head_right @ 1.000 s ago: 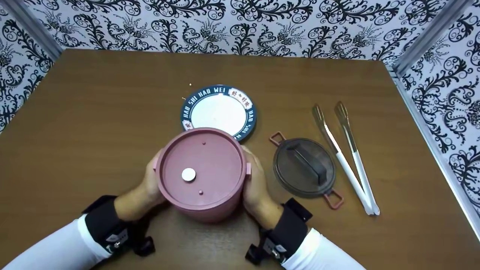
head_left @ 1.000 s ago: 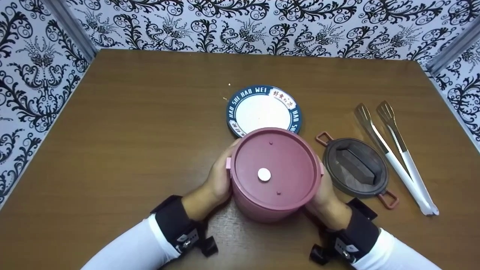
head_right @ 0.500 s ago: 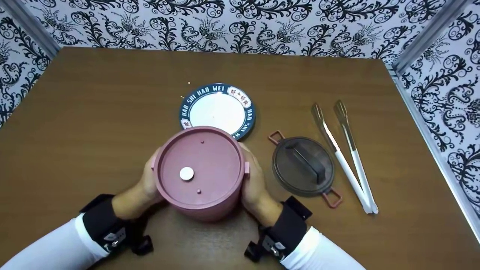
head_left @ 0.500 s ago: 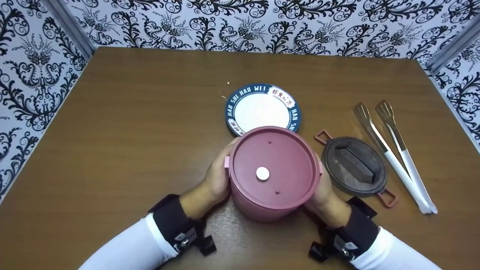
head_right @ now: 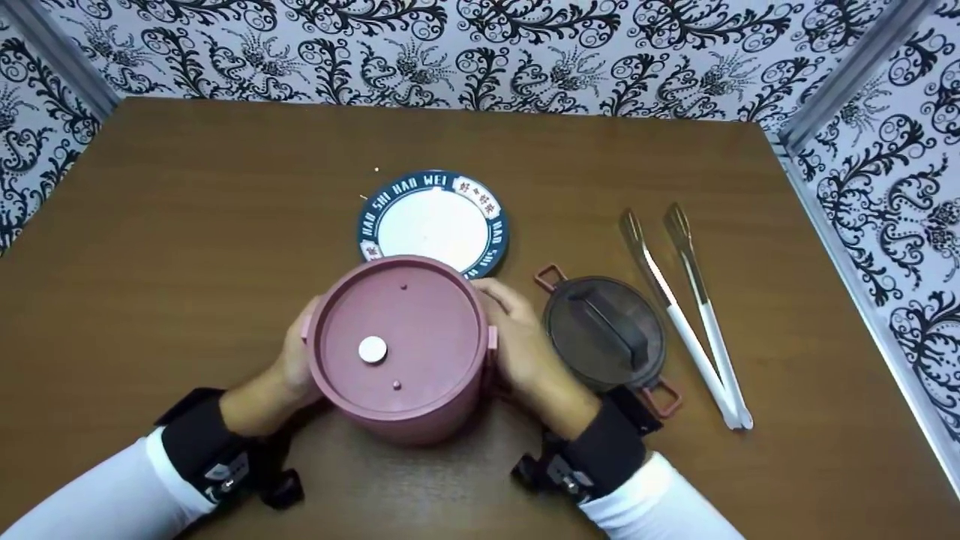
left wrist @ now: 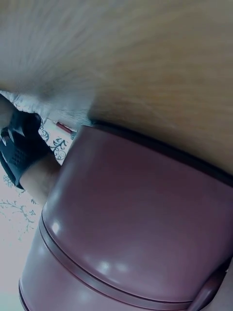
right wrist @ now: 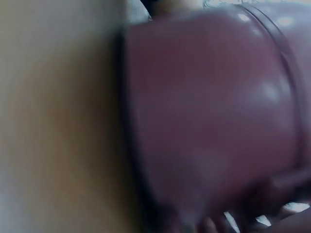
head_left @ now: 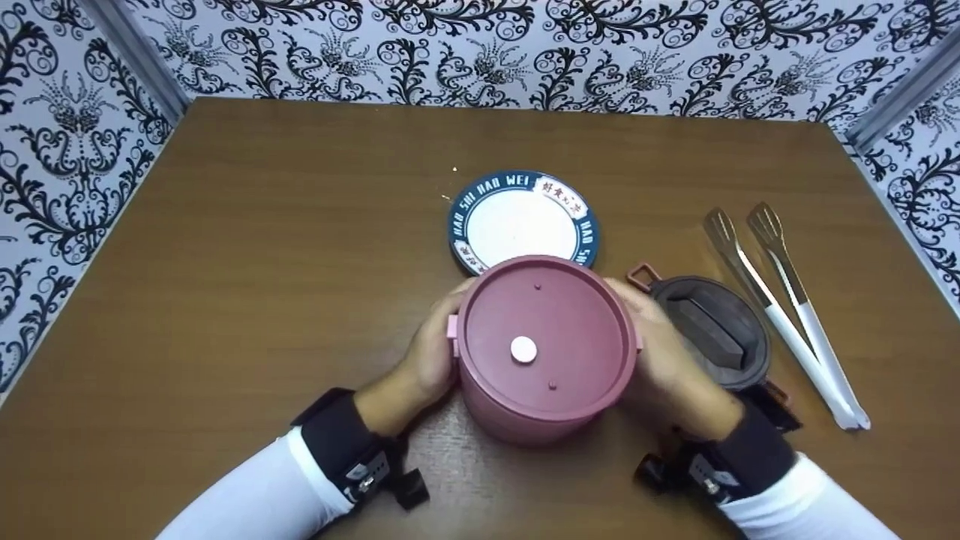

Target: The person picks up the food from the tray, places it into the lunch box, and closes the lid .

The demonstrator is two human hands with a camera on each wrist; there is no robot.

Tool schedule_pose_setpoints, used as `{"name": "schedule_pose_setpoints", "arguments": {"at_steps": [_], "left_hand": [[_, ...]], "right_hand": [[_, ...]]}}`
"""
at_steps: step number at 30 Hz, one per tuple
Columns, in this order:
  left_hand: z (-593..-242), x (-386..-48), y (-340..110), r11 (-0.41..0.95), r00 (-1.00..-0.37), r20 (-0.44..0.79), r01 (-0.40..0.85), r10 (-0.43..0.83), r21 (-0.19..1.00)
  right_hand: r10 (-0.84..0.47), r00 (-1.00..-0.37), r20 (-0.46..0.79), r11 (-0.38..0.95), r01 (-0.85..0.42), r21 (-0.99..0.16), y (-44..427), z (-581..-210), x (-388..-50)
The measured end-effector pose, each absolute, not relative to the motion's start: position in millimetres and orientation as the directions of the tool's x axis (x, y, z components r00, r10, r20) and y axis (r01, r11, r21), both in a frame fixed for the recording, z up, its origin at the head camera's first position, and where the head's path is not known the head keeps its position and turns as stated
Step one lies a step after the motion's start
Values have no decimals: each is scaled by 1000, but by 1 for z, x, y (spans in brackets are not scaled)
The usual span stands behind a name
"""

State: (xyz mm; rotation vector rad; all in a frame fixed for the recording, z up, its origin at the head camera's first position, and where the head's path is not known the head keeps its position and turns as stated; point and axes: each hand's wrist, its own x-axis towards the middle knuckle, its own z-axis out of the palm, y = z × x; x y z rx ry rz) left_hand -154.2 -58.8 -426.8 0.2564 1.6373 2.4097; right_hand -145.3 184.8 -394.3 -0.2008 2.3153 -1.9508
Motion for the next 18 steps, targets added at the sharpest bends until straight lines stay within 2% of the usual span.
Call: {"name": "schedule_pose_setpoints", "arguments": {"at_steps": [2,5,8,10,13,18], "left_hand": [[-426,-155,-58,-352,-963,13,-86,271,932],[-426,-155,-58,-337,-964,16,-77,264,939],[-426,-155,-58,-322,-964,39,-50,263,945],[-426,-155,-59,-311,-964,54,-31,259,950],[-427,-156,-61,-297,-965,67,-12,253,955],[-427,-156,-60,-229,-970,78,24,229,973]], "right_hand": [[-165,-986,-14,283,-34,-958,194,-378,-152],[-157,-982,108,547,-178,-818,220,-355,-156],[-145,-962,233,665,-269,-696,247,-338,-158],[-145,-953,265,755,-279,-594,263,-334,-159],[-171,-960,219,847,-257,-465,278,-335,-163],[-201,-980,-12,924,-185,-334,290,-338,-169]]}}
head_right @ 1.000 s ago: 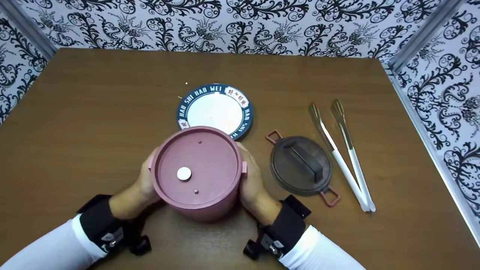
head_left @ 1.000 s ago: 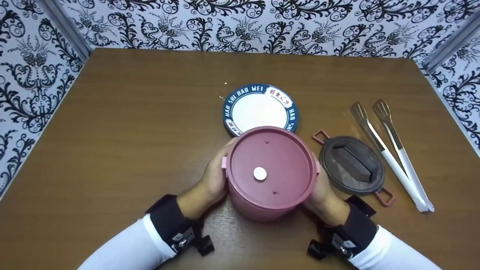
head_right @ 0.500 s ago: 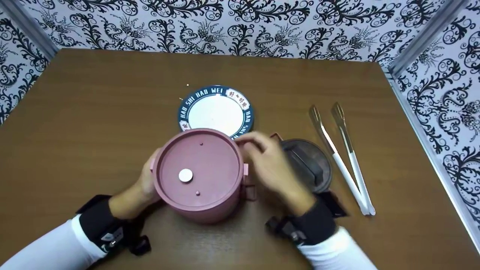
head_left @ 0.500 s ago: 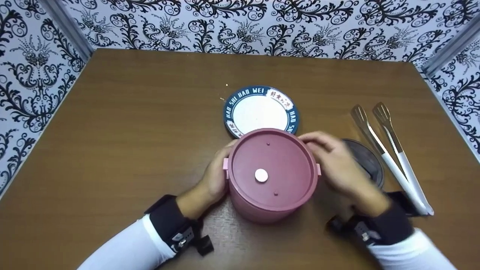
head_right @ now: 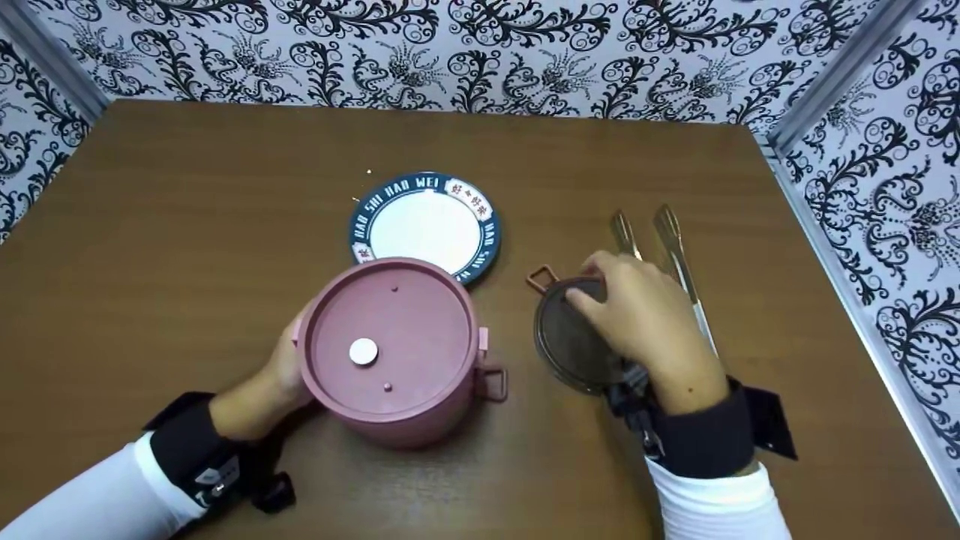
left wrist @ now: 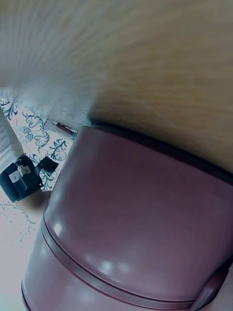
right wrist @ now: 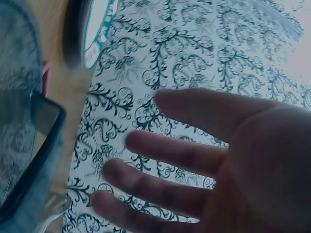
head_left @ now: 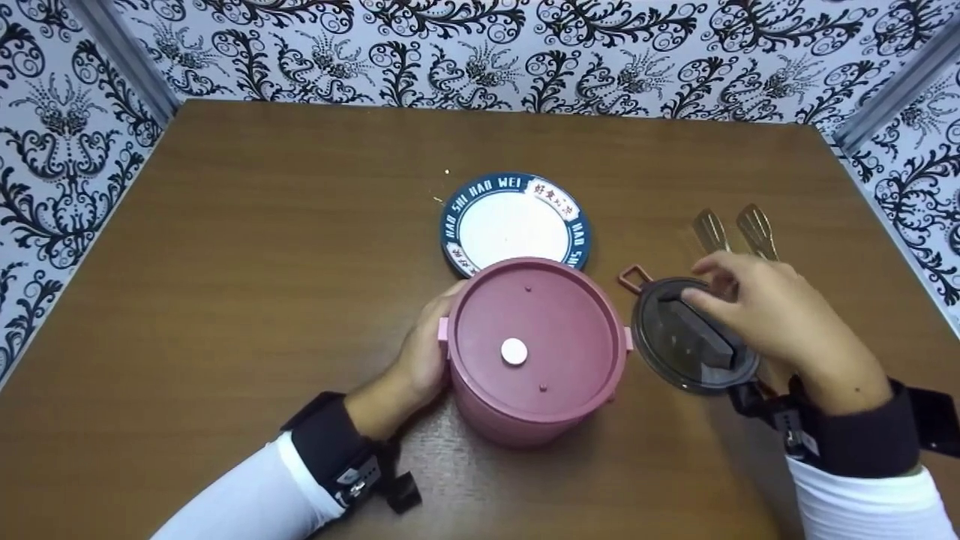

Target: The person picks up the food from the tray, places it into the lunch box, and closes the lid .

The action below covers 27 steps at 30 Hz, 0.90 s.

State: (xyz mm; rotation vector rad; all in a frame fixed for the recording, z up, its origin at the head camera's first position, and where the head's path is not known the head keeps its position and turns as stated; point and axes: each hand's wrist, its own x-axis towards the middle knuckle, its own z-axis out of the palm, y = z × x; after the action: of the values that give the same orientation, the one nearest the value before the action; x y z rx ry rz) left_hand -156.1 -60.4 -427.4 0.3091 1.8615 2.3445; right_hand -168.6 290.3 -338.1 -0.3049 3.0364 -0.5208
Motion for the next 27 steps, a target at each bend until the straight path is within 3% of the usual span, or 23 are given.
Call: {"name": "schedule_pose_setpoints", "arguments": {"at_steps": [10,15,22,27], "left_hand": [[-427,-154,-60,-195,-988,-4,-34,153,980],[-426,-154,-62,-196,-988,-2,-33,154,980],[-426,-153,-62,-181,-989,-10,-37,148,983],[-429,-154,-61,-201,-983,17,-21,185,979]], "right_hand": [[-138,-965,-221,984,-107,-146,303,-341,-173],[-143,-960,-239,986,-116,-120,300,-347,-174],[-145,-988,-45,976,-136,-170,293,-346,-173],[-71,-968,241,917,-158,-365,281,-337,-166]]}}
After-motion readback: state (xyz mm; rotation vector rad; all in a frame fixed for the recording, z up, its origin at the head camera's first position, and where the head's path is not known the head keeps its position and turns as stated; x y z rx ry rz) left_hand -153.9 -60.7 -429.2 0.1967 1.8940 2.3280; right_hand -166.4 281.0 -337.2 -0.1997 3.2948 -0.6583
